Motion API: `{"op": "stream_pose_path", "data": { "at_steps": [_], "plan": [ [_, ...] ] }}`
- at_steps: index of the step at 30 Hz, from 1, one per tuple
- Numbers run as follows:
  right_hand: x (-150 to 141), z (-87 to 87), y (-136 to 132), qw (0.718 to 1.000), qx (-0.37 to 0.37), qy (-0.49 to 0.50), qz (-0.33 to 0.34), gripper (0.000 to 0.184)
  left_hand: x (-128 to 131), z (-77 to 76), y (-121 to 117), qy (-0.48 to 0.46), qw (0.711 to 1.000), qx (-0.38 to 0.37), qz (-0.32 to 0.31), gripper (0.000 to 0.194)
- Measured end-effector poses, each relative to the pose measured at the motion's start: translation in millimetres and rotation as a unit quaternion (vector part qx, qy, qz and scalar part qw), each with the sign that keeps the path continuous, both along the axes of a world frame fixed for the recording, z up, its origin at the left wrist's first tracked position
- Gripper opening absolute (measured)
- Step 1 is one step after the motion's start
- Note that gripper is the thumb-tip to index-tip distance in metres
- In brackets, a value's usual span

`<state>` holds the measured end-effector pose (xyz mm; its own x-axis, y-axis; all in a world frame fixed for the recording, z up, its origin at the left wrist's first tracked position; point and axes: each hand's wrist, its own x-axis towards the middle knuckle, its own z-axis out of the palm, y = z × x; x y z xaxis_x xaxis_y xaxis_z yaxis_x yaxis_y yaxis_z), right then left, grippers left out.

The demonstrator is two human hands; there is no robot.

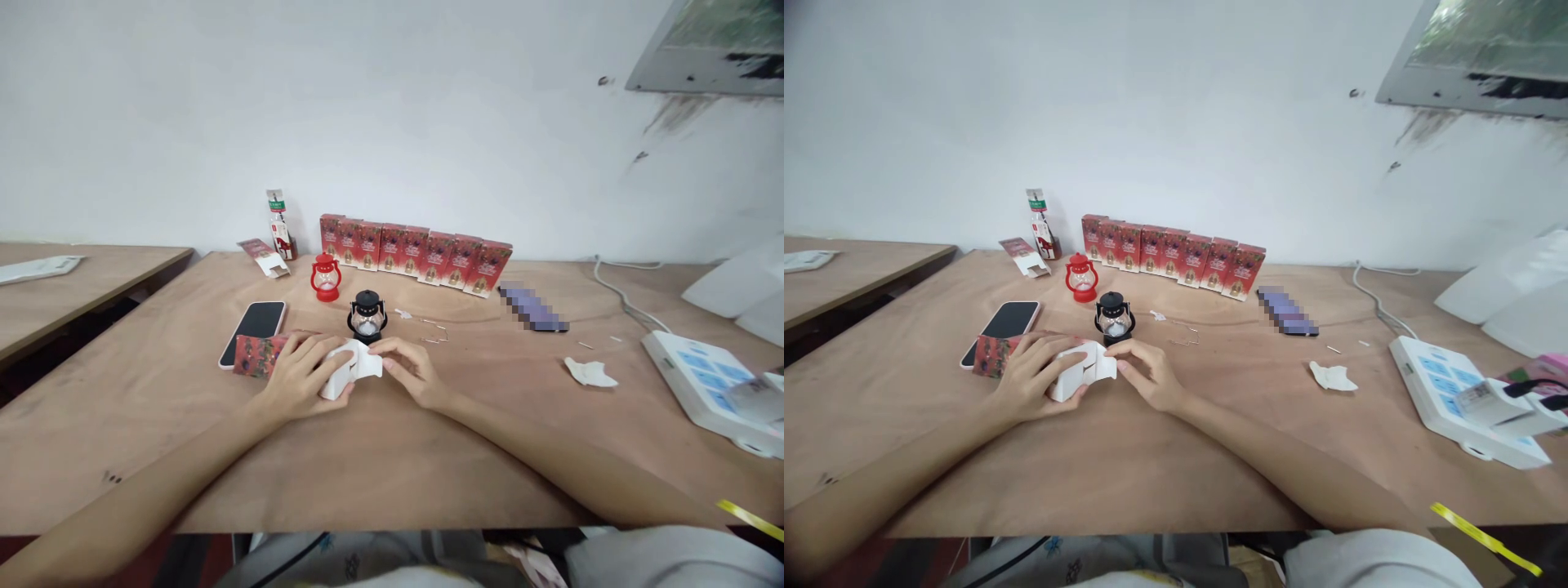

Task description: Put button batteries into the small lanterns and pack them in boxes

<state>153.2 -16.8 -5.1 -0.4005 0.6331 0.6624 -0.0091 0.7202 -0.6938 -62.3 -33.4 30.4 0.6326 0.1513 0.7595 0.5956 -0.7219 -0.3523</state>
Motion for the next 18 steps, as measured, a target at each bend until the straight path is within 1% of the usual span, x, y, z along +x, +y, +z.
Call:
{"op": "stream_pose_path", "data": {
  "at_steps": [4,7,10,12,18],
  "plan": [
    [-4,-0.3,-1,0.996,-0.055,0.005,0.072,0.020,2,0.3,-2,0.011,0.999,0.018,-0.027,0.030],
    [-10,-2.4,-4,0.987,-0.117,0.029,0.103,0.020,4,-1.7,-3,0.023,0.998,0.028,-0.050,0.029],
    [-15,-3.7,-8,0.979,-0.170,0.044,0.107,0.022,5,-3.6,-4,0.033,0.996,0.038,-0.069,0.029],
    [-17,-3.9,-11,0.975,-0.189,0.053,0.103,0.025,5,-3.9,-4,0.033,0.996,0.043,-0.076,0.028],
    [-18,-3.4,-13,0.977,-0.189,0.057,0.086,0.030,5,-2.6,-5,0.026,0.995,0.042,-0.085,0.029]
  ]
}}
